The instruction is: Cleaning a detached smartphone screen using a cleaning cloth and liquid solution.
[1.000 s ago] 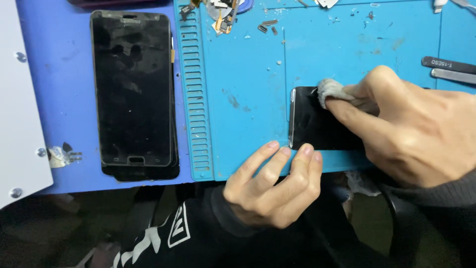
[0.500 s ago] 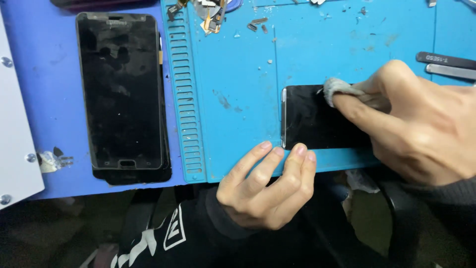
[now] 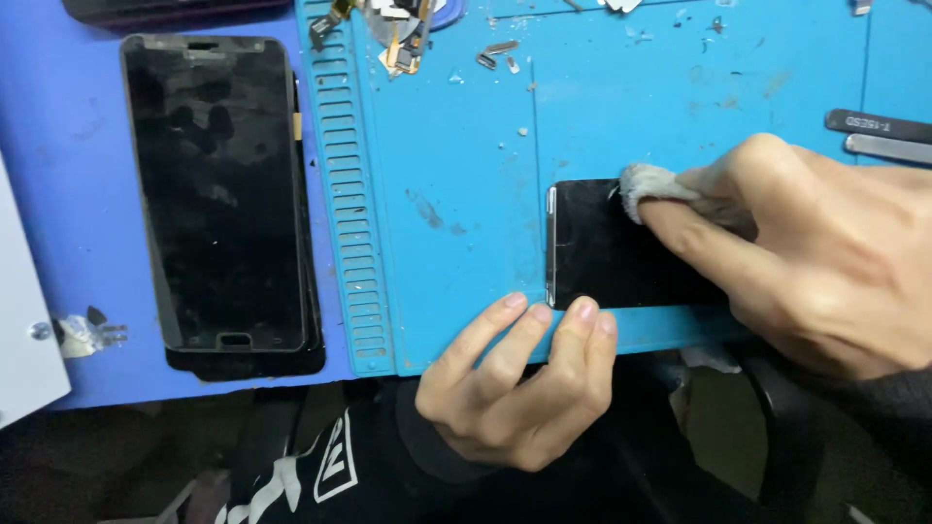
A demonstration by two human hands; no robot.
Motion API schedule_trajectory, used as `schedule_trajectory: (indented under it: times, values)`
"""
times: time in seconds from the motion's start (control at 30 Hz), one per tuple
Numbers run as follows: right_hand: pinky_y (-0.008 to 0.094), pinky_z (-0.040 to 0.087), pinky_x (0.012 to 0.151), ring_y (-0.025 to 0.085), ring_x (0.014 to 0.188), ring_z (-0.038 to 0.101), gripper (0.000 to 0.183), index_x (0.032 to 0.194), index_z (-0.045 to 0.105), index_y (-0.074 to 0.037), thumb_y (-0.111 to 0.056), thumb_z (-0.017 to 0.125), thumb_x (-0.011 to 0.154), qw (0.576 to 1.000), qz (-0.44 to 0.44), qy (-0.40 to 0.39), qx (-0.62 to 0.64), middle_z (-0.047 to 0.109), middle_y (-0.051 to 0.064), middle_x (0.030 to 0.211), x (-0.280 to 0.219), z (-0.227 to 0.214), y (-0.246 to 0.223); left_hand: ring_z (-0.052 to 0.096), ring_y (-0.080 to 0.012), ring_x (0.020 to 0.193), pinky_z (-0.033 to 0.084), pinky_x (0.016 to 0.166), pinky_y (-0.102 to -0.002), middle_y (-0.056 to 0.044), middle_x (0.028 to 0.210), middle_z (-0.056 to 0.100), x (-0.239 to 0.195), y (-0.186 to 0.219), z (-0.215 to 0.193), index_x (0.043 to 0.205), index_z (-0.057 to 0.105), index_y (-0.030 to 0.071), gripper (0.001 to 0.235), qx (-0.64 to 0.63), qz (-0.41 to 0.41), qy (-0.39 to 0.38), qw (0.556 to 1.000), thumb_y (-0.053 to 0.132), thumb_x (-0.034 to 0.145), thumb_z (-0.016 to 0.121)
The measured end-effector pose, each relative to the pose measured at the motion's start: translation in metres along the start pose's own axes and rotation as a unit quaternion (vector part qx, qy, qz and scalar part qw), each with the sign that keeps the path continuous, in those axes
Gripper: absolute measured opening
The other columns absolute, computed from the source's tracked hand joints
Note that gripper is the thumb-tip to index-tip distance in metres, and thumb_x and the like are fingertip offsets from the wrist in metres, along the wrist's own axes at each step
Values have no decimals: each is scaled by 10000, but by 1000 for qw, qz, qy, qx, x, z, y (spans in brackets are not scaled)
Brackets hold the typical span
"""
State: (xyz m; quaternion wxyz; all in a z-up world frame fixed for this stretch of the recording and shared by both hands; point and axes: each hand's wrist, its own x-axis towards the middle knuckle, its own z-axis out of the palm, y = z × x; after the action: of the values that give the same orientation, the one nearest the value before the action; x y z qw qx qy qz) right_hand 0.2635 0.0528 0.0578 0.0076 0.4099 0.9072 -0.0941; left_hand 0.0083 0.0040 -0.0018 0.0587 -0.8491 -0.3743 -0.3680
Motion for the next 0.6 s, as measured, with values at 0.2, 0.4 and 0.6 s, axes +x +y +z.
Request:
schedule_trajectory:
  times: [0.2, 0.4, 0.6]
  values:
    - [363, 595, 673, 254, 831, 701, 624, 1261, 739, -66, -70, 699, 638, 997, -10, -52, -62, 639, 178, 1077, -3, 1, 12, 606, -128, 1012, 556, 949, -270, 59, 1071, 696, -2, -3, -3, 1076, 754, 152, 168, 12, 13, -5, 1000, 106, 934, 677]
    - [337, 588, 728, 229, 901, 698, 596, 1304, 686, -50, 1, 672, 710, 999, -17, -30, -27, 624, 150, 1137, -4, 6, 2, 609, -123, 1013, 556, 953, -271, 62, 1060, 688, -1, -1, -4, 1072, 750, 154, 162, 13, 2, -5, 1000, 103, 931, 689]
    - [337, 587, 703, 198, 888, 694, 588, 1320, 670, -53, 25, 684, 737, 994, 54, -80, 51, 648, 105, 1106, -15, 13, 7, 607, -127, 1007, 549, 961, -276, 62, 1055, 685, -3, 0, -2, 1076, 748, 149, 159, 6, 0, -2, 1000, 91, 941, 689]
